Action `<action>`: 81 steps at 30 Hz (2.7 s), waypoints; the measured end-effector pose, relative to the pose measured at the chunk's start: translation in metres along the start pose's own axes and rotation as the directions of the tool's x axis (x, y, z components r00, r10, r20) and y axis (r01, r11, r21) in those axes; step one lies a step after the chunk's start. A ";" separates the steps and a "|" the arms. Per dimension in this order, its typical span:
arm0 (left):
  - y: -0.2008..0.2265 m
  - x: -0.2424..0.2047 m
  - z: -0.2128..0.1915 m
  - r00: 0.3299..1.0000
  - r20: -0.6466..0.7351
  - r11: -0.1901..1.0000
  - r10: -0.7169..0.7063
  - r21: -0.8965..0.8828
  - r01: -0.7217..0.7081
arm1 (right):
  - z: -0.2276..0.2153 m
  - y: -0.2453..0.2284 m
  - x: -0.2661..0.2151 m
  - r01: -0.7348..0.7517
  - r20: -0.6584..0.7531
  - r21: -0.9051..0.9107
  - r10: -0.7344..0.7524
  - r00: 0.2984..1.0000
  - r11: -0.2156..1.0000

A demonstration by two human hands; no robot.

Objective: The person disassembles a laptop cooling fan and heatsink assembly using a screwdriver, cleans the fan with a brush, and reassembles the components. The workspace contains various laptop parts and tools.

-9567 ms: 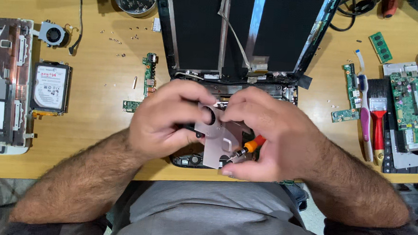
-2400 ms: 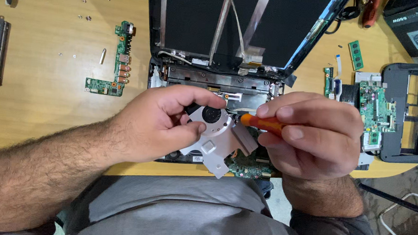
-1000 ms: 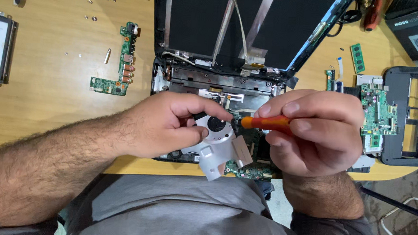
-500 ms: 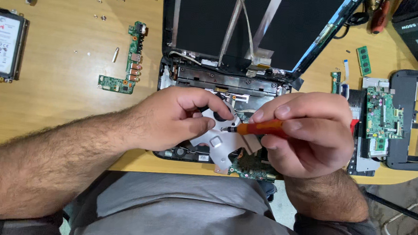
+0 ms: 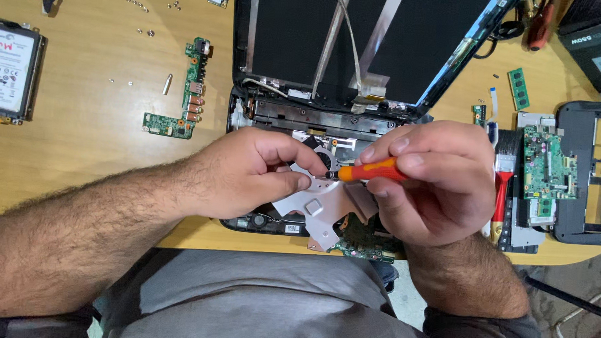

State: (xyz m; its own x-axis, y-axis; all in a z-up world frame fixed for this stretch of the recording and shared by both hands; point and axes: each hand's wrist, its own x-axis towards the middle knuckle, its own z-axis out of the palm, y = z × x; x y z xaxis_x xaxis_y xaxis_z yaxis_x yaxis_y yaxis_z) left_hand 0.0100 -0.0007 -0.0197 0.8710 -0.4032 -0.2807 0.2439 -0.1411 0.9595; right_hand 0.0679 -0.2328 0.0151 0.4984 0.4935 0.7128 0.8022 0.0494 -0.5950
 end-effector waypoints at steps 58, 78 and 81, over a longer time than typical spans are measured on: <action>0.015 -0.003 -0.021 0.963 -0.235 0.989 0.135 -0.027 -0.145 | -0.036 0.042 0.012 -0.151 0.582 -0.683 0.658 0.478 0.714; 0.014 0.002 0.005 0.916 -0.398 0.998 0.046 0.050 -0.028 | 0.000 -0.007 -0.002 -0.086 0.455 -0.464 0.321 0.830 0.881; 0.019 0.000 0.006 0.917 -0.396 0.996 0.041 0.085 -0.008 | 0.003 -0.007 -0.001 -0.079 0.421 -0.489 0.314 0.851 0.869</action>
State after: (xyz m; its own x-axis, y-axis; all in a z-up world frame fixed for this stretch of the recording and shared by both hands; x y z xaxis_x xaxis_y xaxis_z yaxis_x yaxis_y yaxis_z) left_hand 0.0122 -0.0083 -0.0015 0.9779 -0.0180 -0.2081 0.1996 -0.2144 0.9561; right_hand 0.0608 -0.2312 0.0178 0.5377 0.8011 0.2631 0.8183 -0.4205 -0.3920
